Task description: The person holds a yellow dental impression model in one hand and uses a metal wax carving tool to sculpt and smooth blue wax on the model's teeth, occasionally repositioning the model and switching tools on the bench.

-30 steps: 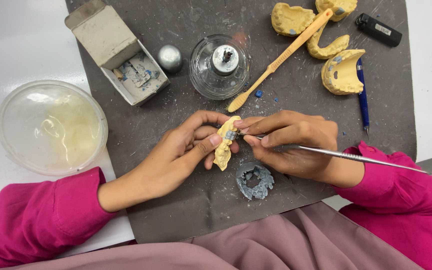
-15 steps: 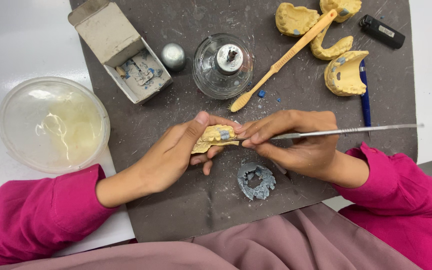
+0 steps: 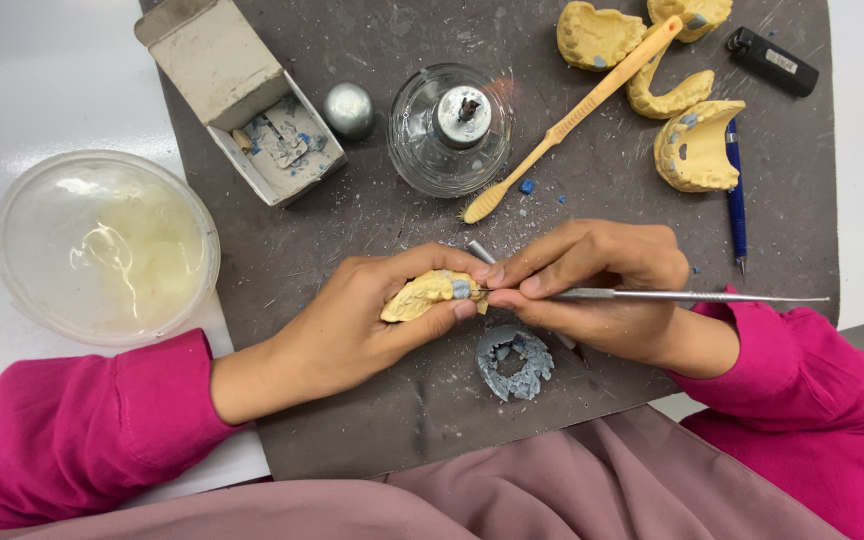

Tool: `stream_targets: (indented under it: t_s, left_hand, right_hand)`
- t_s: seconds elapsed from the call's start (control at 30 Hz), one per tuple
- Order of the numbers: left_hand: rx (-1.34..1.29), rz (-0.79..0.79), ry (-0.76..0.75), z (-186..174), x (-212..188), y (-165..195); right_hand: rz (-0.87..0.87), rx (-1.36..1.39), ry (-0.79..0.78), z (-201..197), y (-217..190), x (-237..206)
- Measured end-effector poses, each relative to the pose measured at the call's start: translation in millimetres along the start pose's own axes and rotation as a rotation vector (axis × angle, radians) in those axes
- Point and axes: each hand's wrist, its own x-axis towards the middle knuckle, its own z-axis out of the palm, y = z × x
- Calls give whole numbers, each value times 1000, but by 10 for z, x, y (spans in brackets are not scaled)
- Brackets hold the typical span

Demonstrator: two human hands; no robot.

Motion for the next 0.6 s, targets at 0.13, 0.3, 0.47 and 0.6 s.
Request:
stream_targets:
  t_s: [0.13, 0.3, 0.47, 0.6]
  left_hand:
    - [7, 11, -22, 4, -17, -13]
    - [7, 19, -25, 0, -13, -24]
    - [-2, 20, -20, 7, -28, -33]
    - [15, 40, -12, 11, -26, -45]
  right_hand:
    - [-34, -31, -40, -20, -41, 17]
    - [-85, -47, -66, -19, -40, 39]
    - [-108, -102, -87, -25, -58, 43]
    - [-143, -120, -109, -29, -56, 53]
